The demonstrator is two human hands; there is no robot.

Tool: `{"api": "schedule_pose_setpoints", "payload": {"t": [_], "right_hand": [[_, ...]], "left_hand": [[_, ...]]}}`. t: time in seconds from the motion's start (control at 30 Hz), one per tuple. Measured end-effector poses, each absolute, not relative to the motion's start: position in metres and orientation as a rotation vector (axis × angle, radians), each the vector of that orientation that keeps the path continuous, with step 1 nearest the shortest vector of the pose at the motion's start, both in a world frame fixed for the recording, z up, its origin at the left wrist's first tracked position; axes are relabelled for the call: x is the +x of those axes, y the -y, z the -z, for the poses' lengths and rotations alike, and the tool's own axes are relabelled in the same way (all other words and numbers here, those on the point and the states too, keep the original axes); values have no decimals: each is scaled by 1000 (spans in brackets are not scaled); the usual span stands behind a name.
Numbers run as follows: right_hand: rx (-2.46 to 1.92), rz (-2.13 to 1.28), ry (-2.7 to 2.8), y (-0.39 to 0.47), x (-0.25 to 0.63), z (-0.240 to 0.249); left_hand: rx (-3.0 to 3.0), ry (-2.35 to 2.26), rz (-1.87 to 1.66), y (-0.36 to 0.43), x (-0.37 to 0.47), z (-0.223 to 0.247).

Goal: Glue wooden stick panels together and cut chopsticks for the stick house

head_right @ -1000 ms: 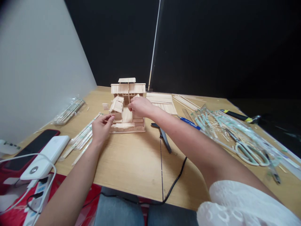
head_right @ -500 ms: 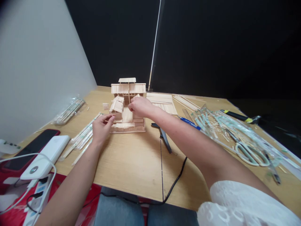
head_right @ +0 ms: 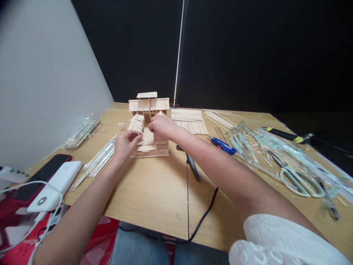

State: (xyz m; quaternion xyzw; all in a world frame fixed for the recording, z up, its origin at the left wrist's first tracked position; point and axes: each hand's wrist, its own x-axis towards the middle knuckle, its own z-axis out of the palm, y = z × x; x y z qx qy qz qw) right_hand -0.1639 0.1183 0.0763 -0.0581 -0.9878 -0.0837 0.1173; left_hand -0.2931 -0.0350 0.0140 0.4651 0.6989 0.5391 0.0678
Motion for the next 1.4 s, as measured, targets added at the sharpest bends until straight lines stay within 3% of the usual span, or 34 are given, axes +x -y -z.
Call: {"api": "schedule_pose_setpoints", "payload": {"t": [0.33, 0.73, 1.4], "right_hand": [[-123, 312, 2849, -118, -162, -76], [-142, 191, 2890, -120, -159, -80], [-120, 216, 2914, -124, -159, -80]], "left_hand": [[1673, -2461, -1225, 29, -295, -6], [1568, -2369, -1308, 31, -302, 2], [1632, -2556, -1062, 27, -299, 0]]}}
